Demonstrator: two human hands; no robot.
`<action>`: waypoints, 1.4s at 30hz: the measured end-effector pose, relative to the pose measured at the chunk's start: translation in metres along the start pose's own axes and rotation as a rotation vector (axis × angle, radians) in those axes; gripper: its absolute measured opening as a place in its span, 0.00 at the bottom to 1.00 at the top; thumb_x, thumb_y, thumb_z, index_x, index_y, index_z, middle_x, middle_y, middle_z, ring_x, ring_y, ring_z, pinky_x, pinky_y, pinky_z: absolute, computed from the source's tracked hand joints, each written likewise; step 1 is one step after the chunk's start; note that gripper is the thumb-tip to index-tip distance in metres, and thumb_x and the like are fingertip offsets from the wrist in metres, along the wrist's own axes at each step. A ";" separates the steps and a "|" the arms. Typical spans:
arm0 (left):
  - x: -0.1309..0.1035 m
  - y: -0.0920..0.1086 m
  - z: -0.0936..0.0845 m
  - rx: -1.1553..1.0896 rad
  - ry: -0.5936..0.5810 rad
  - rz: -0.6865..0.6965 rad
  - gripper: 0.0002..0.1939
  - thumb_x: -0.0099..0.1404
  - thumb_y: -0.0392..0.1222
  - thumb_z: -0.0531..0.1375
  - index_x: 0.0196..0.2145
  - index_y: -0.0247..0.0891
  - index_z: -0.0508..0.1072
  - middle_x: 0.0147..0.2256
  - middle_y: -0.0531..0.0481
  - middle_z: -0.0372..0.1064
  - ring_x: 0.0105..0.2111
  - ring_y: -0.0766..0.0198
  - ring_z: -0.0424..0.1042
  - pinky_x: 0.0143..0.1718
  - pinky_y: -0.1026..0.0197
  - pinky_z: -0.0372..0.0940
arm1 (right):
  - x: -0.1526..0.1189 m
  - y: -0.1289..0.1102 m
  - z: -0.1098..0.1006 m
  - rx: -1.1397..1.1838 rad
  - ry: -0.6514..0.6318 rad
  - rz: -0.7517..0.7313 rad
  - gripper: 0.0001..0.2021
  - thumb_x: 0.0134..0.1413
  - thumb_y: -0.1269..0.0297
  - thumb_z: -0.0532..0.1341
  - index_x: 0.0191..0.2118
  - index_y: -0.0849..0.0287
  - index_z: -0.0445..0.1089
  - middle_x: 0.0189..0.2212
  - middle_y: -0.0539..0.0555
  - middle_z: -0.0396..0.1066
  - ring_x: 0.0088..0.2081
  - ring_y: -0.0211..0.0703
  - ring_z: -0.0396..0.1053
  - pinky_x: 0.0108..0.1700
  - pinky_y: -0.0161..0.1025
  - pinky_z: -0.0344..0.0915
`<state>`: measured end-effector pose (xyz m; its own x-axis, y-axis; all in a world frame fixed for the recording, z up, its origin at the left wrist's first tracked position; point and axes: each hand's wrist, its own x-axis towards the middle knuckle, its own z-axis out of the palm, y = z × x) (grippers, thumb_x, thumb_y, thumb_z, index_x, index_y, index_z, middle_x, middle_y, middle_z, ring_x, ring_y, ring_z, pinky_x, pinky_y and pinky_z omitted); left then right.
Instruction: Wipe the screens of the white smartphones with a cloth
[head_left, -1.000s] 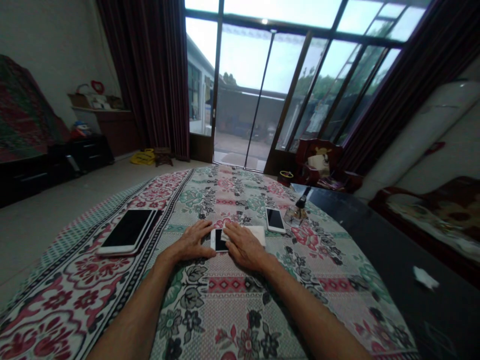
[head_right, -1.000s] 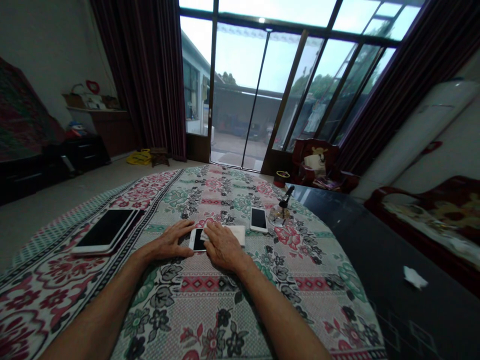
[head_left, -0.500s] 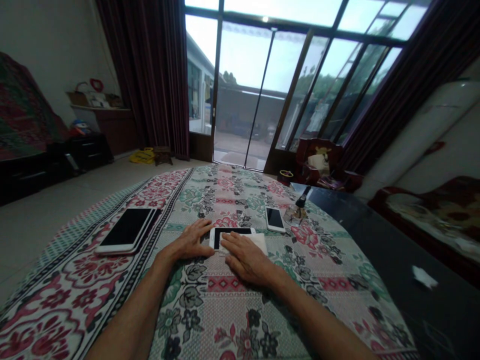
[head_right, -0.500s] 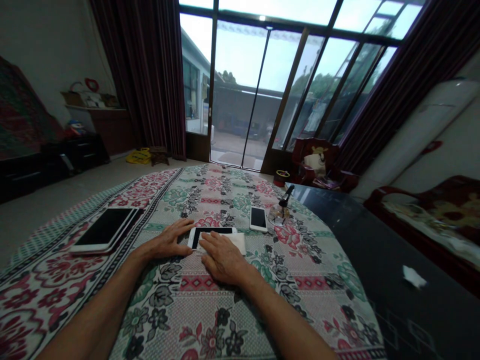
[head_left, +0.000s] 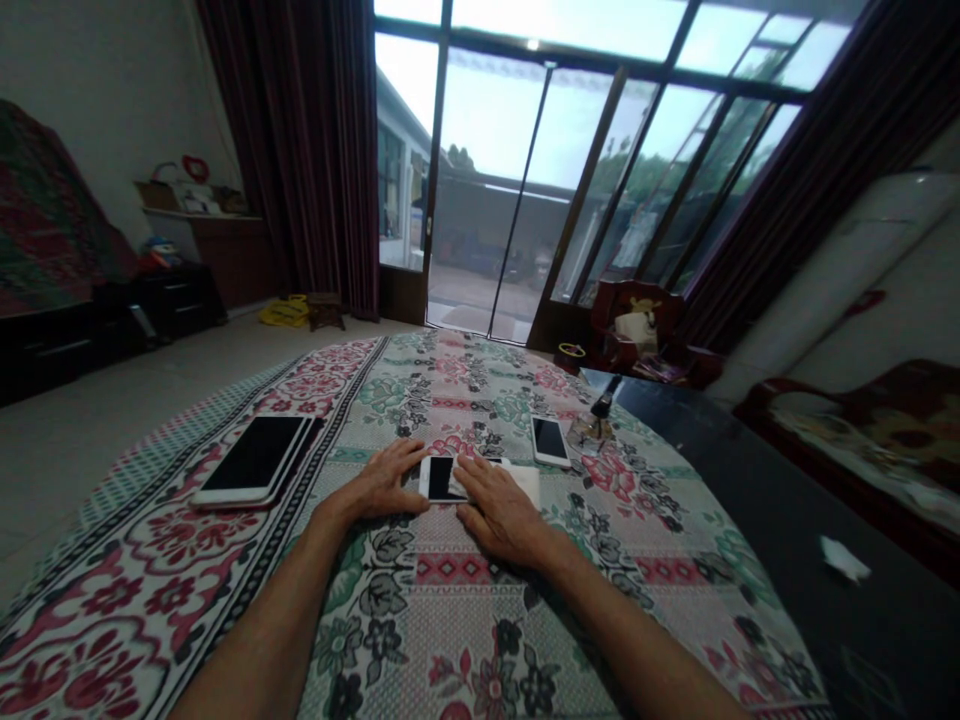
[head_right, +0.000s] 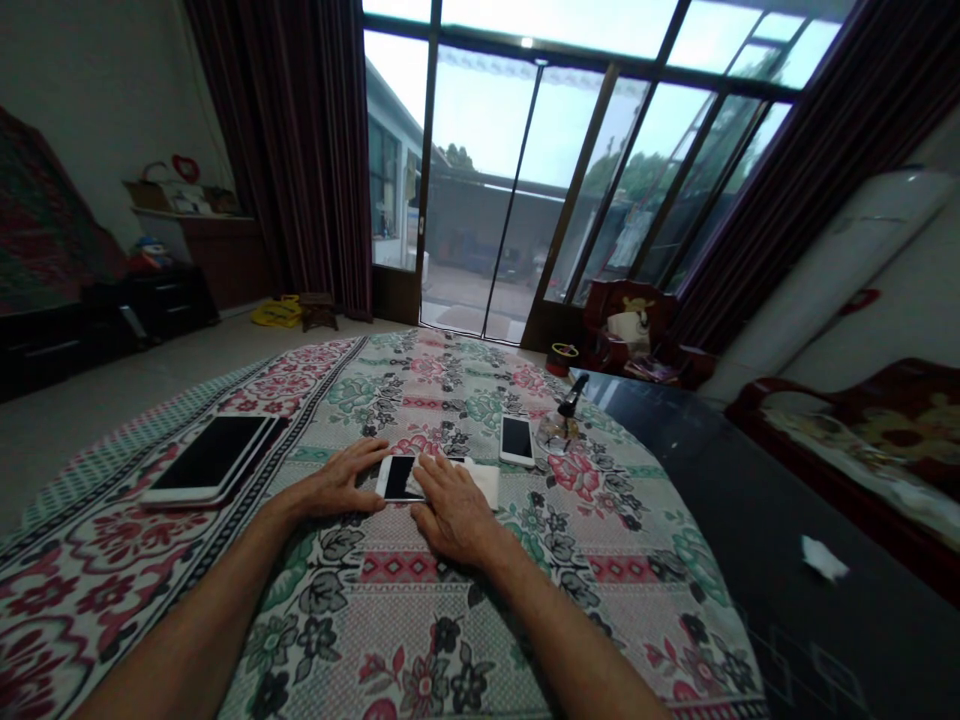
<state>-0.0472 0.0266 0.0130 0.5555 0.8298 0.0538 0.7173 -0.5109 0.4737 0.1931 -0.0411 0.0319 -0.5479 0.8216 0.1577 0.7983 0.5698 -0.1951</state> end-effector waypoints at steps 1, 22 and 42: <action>0.000 -0.001 0.000 -0.001 -0.001 0.000 0.41 0.53 0.50 0.64 0.63 0.38 0.59 0.66 0.38 0.49 0.67 0.46 0.45 0.65 0.44 0.44 | -0.003 -0.003 0.000 0.007 -0.009 -0.010 0.26 0.64 0.59 0.51 0.65 0.63 0.55 0.67 0.60 0.50 0.67 0.52 0.46 0.66 0.51 0.45; 0.001 -0.002 -0.001 0.000 0.015 0.016 0.39 0.52 0.46 0.64 0.61 0.38 0.62 0.65 0.40 0.52 0.66 0.47 0.49 0.65 0.46 0.47 | 0.005 0.003 -0.004 0.010 0.012 0.046 0.24 0.66 0.59 0.48 0.64 0.60 0.57 0.66 0.59 0.53 0.66 0.52 0.48 0.64 0.53 0.48; 0.000 -0.002 -0.004 -0.026 0.003 0.025 0.38 0.52 0.46 0.64 0.61 0.39 0.62 0.65 0.41 0.52 0.66 0.46 0.48 0.65 0.46 0.45 | 0.003 0.016 -0.005 0.039 0.046 0.050 0.22 0.66 0.61 0.47 0.63 0.58 0.59 0.65 0.56 0.55 0.64 0.50 0.50 0.63 0.52 0.49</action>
<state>-0.0502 0.0280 0.0155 0.5715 0.8177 0.0685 0.6923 -0.5253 0.4948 0.2053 -0.0298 0.0339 -0.4948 0.8477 0.1912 0.8136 0.5292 -0.2409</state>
